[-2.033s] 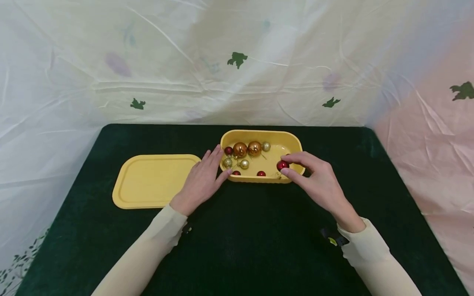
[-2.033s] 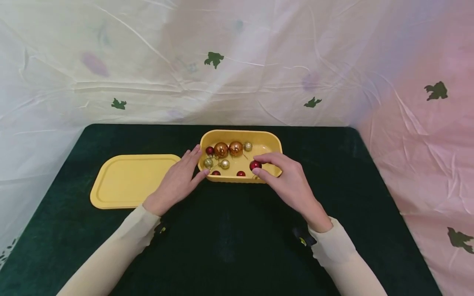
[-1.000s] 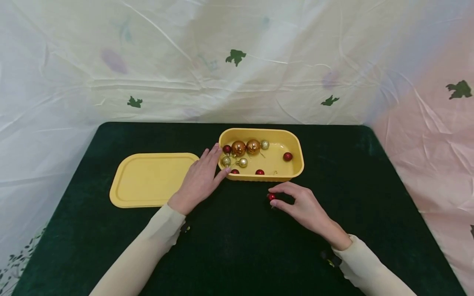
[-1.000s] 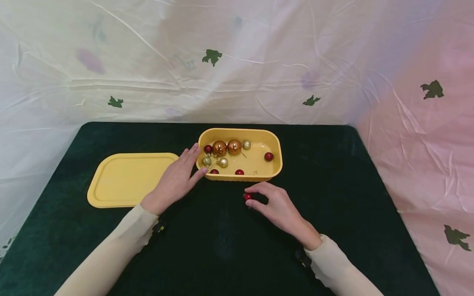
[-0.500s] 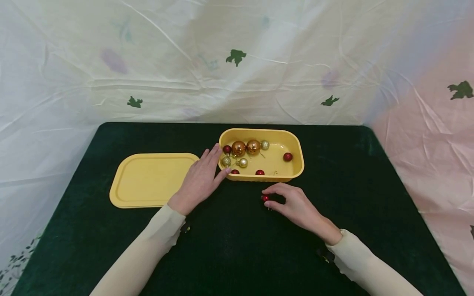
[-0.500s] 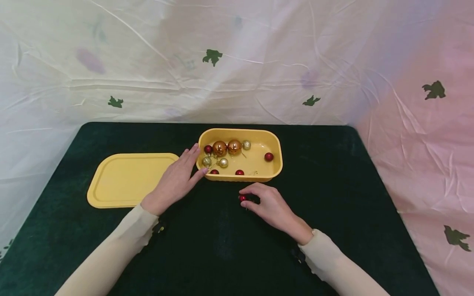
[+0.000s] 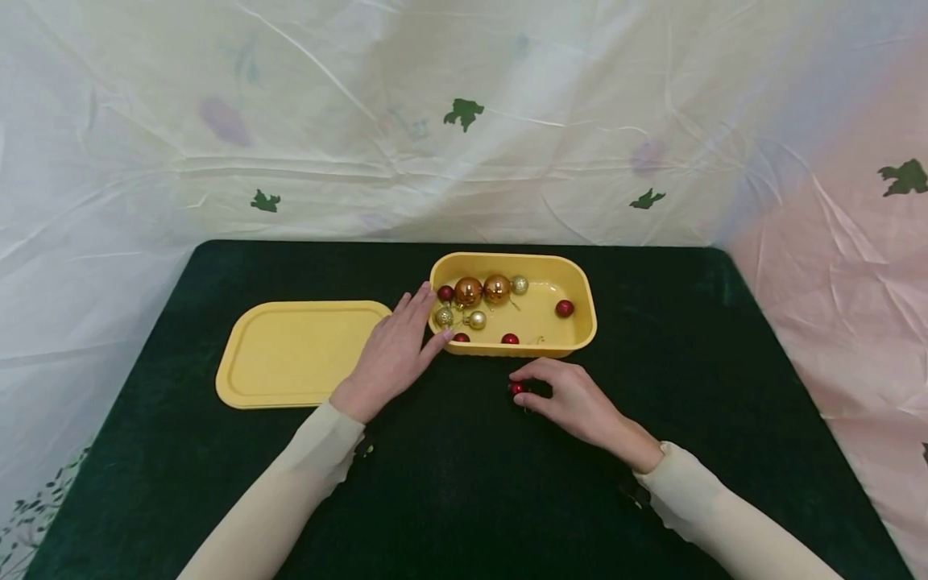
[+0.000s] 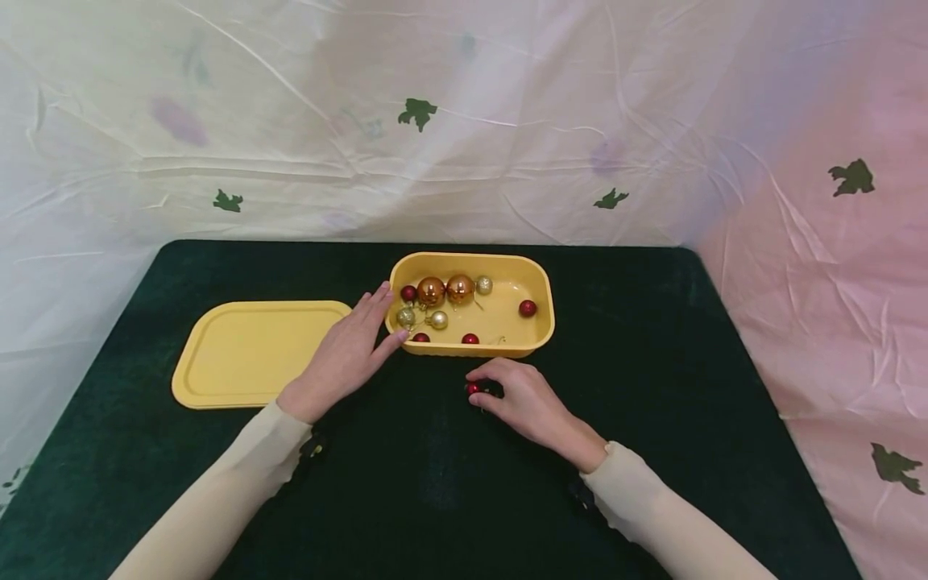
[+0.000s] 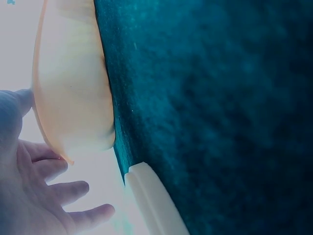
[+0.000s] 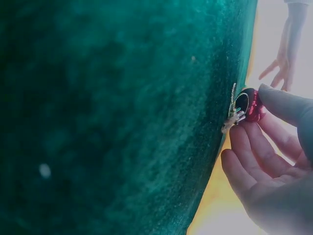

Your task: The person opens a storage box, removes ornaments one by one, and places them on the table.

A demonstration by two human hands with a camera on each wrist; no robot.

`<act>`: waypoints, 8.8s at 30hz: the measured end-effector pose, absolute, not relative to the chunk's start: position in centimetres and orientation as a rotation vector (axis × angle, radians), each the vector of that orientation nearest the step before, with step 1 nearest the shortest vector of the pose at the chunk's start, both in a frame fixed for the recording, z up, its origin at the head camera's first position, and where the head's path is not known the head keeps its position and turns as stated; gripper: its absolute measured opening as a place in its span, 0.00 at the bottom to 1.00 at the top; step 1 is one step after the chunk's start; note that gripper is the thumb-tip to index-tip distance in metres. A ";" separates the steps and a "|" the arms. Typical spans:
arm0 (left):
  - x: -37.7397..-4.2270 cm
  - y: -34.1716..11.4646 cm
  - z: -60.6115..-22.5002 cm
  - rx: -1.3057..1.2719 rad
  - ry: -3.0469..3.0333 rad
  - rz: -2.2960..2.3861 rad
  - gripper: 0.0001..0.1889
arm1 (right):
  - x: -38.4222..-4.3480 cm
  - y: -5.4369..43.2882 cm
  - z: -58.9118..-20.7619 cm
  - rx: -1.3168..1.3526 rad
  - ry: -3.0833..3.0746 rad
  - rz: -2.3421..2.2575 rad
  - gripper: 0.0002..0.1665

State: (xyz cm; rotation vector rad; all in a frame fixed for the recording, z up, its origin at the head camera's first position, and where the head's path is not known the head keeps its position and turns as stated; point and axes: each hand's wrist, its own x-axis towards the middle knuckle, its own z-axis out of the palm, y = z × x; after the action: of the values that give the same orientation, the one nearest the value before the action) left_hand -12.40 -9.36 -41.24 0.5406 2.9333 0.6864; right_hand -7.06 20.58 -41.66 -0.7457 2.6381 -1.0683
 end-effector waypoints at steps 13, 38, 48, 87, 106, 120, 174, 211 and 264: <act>-12.5 -9.3 -41.4 0.531 2.930 0.671 0.41 | -7.4 20.3 -42.2 -0.738 2.645 -0.999 0.20; -12.3 -9.3 -41.5 0.532 2.926 0.712 0.41 | -7.1 21.1 -38.8 -0.871 2.828 -1.231 0.21; -12.3 -9.4 -41.5 0.533 2.928 0.687 0.41 | -10.7 21.3 -38.3 -0.840 2.809 -1.245 0.22; -12.3 -9.2 -41.6 0.527 2.942 0.679 0.41 | -18.1 19.8 -39.6 -0.751 2.407 -0.823 0.20; -12.3 -9.1 -41.6 0.523 2.945 0.688 0.41 | -18.3 19.7 -39.5 -0.729 2.412 -0.825 0.14; -12.3 -9.2 -41.6 0.522 2.952 0.688 0.40 | -16.2 21.0 -37.6 -0.637 2.508 -1.130 0.20; -12.3 -9.2 -41.6 0.512 2.932 0.679 0.42 | -5.8 26.0 -37.7 -0.581 2.660 -1.280 0.18; -12.4 -9.2 -41.6 0.513 2.932 0.678 0.41 | -6.9 24.7 -41.7 -0.678 2.606 -1.150 0.20; -12.6 -9.4 -41.8 0.510 2.918 0.717 0.41 | -6.1 24.2 -37.7 -0.691 2.907 -1.139 0.18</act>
State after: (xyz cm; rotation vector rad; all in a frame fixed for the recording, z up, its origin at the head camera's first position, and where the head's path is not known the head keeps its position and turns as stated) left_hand -12.61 -9.40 -41.76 0.5099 2.9183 0.7168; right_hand -6.06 24.19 -37.73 -0.6911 2.9072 -1.1393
